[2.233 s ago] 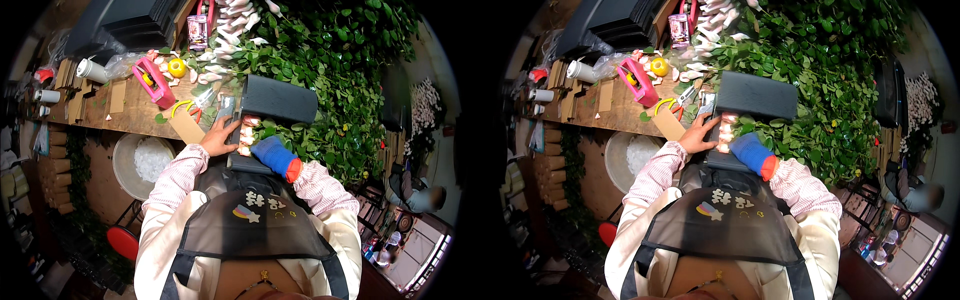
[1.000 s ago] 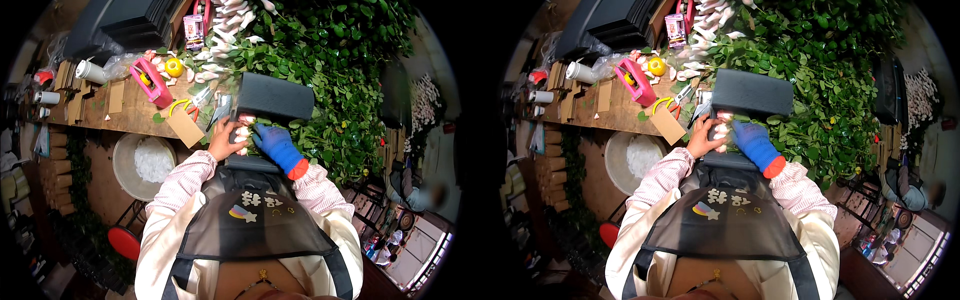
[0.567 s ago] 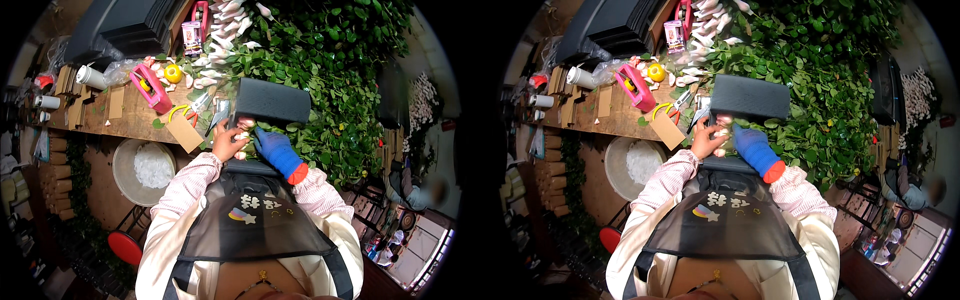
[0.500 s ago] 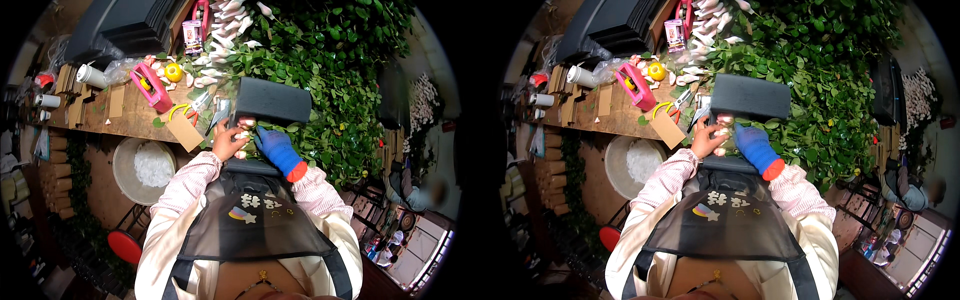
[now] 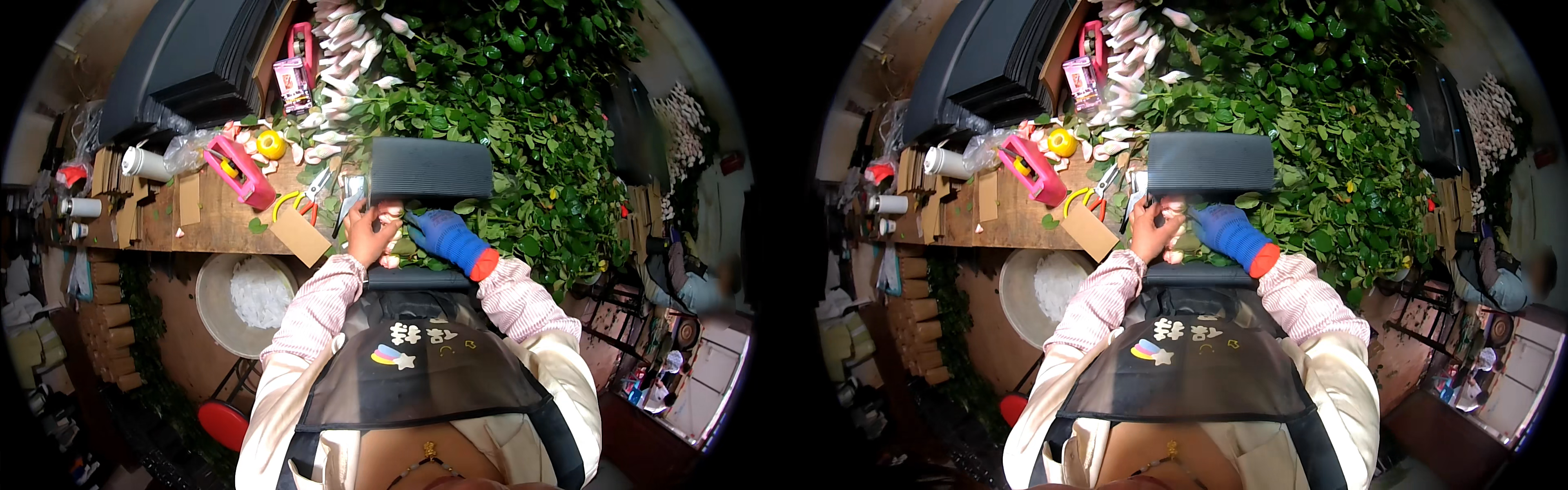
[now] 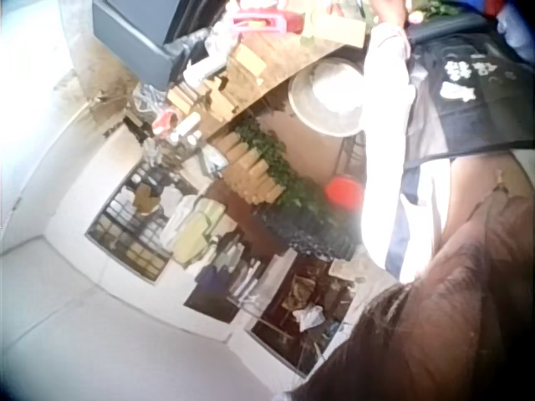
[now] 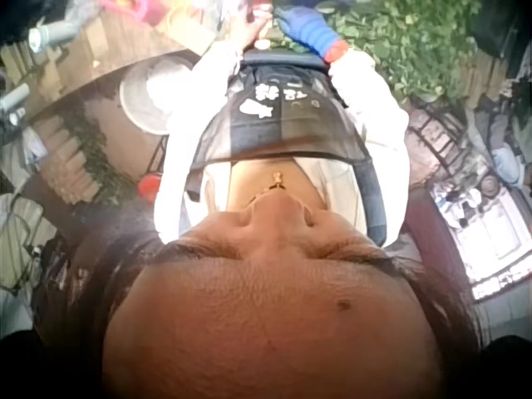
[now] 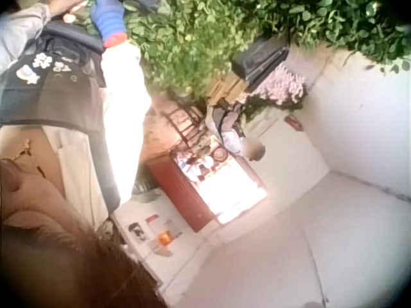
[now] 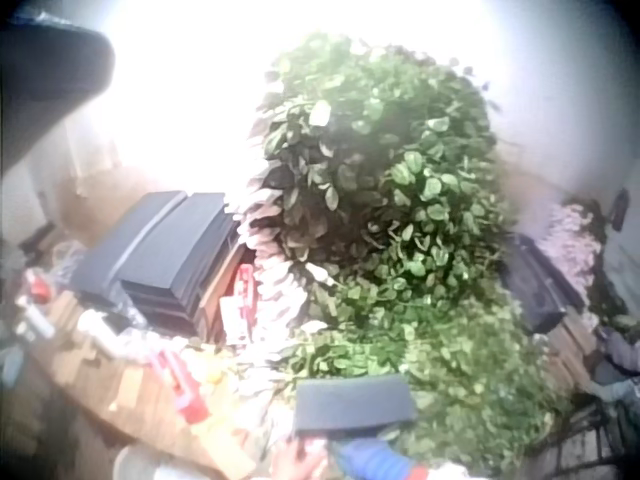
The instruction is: The person arranges white flowers and green leaves into a black tray. They pick up flowers and leaves, place them into the tray, and adjust their positions. The person also handles cardboard pieces and a stapler, likely for packaging.
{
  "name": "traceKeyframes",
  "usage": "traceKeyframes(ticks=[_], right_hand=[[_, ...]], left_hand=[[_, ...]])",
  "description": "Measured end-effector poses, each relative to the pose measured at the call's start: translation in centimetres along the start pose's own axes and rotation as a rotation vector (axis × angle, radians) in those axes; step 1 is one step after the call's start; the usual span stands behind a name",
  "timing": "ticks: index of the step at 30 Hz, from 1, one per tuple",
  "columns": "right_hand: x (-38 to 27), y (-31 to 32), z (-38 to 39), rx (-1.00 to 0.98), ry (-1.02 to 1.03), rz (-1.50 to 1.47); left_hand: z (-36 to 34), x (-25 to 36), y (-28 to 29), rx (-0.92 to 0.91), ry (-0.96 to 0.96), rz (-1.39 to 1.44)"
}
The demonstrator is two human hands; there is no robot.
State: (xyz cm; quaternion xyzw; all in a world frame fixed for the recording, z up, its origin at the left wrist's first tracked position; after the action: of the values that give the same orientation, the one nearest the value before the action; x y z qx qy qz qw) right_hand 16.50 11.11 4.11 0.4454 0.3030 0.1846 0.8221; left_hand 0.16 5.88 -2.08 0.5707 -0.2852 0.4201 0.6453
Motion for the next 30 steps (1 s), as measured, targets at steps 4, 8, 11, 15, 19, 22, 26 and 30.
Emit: traceKeyframes(ticks=[4,8,11,15,19,22,26,30], right_hand=[[-1.0,4.3,2.8,0.336,-0.018,-0.544],[-0.2,2.0,1.9,0.405,0.112,-0.345],[-0.9,1.1,1.1,0.286,0.071,-0.218],[-0.9,-0.4,-0.4,0.137,-0.047,-0.079],[-1.1,1.4,-0.6,0.019,0.041,-0.064],[-1.7,5.9,2.3,0.145,0.23,-0.246],[3.5,14.9,7.6,0.825,-0.137,-0.485],[11.2,12.0,5.3,0.459,-0.221,-0.431]], left_hand=[[0.2,-0.4,-0.1,0.001,-0.002,-0.013],[0.3,-0.5,0.1,-0.002,-0.032,0.006],[0.5,-0.3,0.3,0.001,-0.059,-0.003],[0.1,-0.4,0.0,-0.022,-0.051,-0.002],[-0.4,-0.1,0.2,-0.076,-0.014,-0.022],[0.4,0.2,0.6,0.157,-0.255,-0.217],[-1.2,0.1,-0.6,-0.085,-0.218,-0.087],[-1.8,0.6,-1.2,-0.308,-0.024,0.199]])
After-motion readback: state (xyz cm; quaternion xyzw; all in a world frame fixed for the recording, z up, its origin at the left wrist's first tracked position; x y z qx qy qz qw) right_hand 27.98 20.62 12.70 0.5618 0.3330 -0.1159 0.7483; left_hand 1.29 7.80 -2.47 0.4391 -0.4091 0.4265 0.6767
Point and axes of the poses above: each hand's wrist, its own z-axis away from the middle knuckle, its own y-axis out of the back of the hand, x = y × z, the point moved 6 cm from there along -z, towards the middle knuckle, and after that the axes turned 8 degrees about -x, right-handed, at the moved point
